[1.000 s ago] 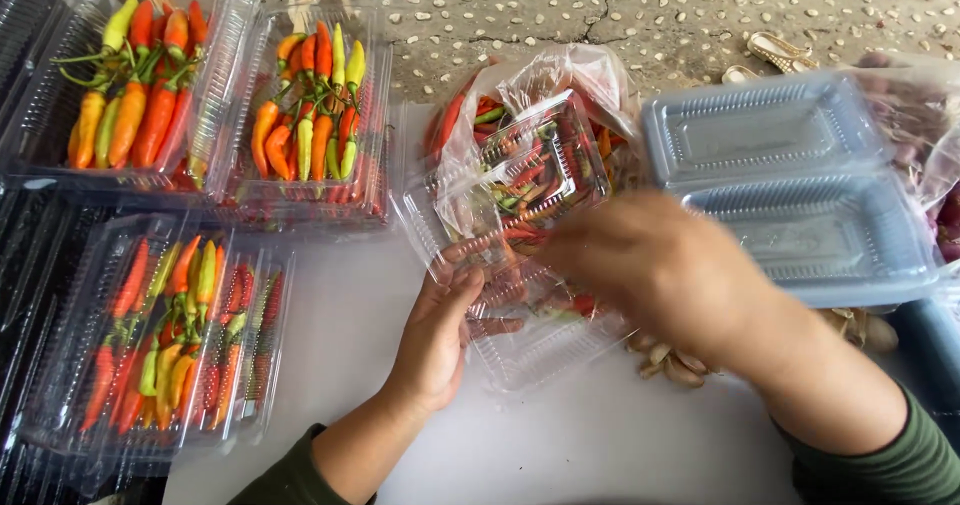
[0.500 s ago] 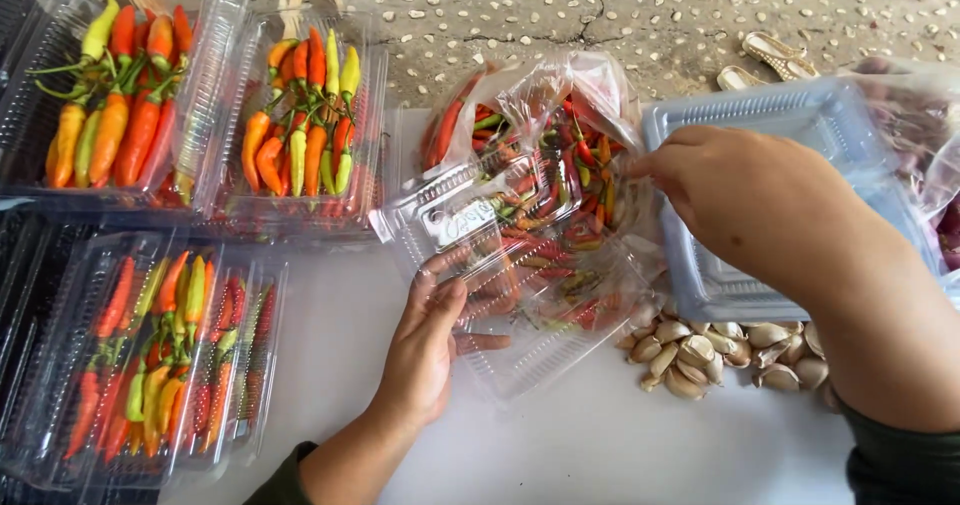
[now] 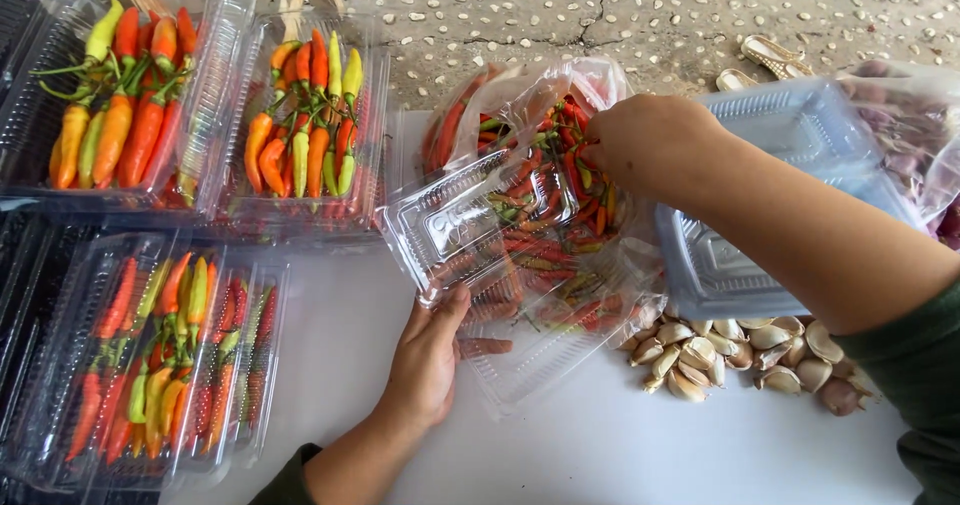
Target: The person sorts chili peppers by hand from a large plastic bag into clear plastic containers, placing them individually into the bins.
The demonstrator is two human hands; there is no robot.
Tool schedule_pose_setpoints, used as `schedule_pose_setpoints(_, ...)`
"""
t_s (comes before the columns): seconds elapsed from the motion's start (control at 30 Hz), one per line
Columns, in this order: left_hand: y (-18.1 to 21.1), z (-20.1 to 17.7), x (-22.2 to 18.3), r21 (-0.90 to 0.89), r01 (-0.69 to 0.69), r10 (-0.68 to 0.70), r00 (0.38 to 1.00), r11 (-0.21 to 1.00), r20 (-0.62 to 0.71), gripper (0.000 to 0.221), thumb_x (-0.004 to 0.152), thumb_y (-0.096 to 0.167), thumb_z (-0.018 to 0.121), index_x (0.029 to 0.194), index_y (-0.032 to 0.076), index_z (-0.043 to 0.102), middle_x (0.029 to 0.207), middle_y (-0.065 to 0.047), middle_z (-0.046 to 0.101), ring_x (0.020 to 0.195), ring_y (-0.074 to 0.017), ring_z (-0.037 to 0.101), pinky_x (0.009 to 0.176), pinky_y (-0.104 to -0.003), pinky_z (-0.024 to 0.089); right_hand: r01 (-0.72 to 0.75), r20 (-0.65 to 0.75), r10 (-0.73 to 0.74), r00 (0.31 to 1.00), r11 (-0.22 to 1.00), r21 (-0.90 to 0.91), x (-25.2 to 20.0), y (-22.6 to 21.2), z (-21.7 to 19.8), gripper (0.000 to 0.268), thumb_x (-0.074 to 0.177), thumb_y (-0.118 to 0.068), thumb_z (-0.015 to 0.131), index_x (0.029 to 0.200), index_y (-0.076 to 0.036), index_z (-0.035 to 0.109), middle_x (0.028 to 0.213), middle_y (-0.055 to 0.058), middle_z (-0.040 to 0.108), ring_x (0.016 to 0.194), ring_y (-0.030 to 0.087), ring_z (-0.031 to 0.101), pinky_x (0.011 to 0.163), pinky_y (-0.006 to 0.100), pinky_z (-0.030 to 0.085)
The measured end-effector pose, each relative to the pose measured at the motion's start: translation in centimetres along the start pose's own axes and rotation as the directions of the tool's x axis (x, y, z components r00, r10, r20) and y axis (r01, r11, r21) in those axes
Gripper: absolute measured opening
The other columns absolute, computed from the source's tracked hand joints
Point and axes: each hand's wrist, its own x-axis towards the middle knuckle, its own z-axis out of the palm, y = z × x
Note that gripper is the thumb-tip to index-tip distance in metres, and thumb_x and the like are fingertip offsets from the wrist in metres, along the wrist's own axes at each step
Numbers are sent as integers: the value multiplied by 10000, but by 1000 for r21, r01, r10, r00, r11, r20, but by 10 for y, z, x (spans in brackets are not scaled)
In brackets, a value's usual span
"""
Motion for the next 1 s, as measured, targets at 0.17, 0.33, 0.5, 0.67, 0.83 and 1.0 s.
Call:
schedule_pose_setpoints(0.17,-4,-1,2,8,-15,15,1000,1000,-25,490,985,234,517,1455,99,491,1329,-193,660,1013,-391,761,619,-476,675,28,-29,-28,999,999,-15,0,-2,-1,470,1088,-527,403,1247,-155,642,1125,105,747,1036,341,720,757,470,605)
schedule_pose_setpoints(0.33,1,2,-1,22,-9,9,999,1000,-37,489,983,238,518,1454,105,503,1311,-170,665,1007,-374,762,615,-461,667,10,-71,-5,997,997,72,-1,-1,-4,400,1058,-506,450,1340,-300,645,1224,41,722,1117,308,693,763,459,594)
schedule_pose_setpoints(0.5,-6,-2,3,-17,-23,23,999,1000,-36,453,985,213,529,1421,95,499,1441,-93,569,1013,-393,755,613,-488,671,18,-130,16,991,966,258,-36,7,-25,326,1016,-390,527,1245,-240,702,1208,-11,764,1047,238,726,832,446,627)
schedule_pose_setpoints(0.67,-2,-1,2,-20,10,-10,1000,1000,-9,446,978,244,540,1405,116,526,1304,-200,703,1001,-375,755,654,-474,660,59,-338,5,941,982,178,-73,20,-35,290,932,-384,535,1093,-271,749,1072,-23,734,1015,261,673,800,484,535)
schedule_pose_setpoints(0.83,1,1,1,-20,11,-11,1000,1000,3,508,950,285,573,1418,101,504,1287,-168,684,980,-362,750,629,-459,651,100,-221,-38,975,955,279,-105,-12,-38,214,911,-394,625,1080,-349,749,967,-80,792,803,185,720,794,395,542)
schedule_pose_setpoints(1.0,1,3,-1,-47,-18,20,999,999,39,527,965,273,569,1455,98,491,1256,-168,693,1039,-325,729,656,-469,663,251,48,-271,961,935,250,-101,-40,6,154,885,-424,661,1015,-450,740,920,-196,799,857,69,750,806,303,571)
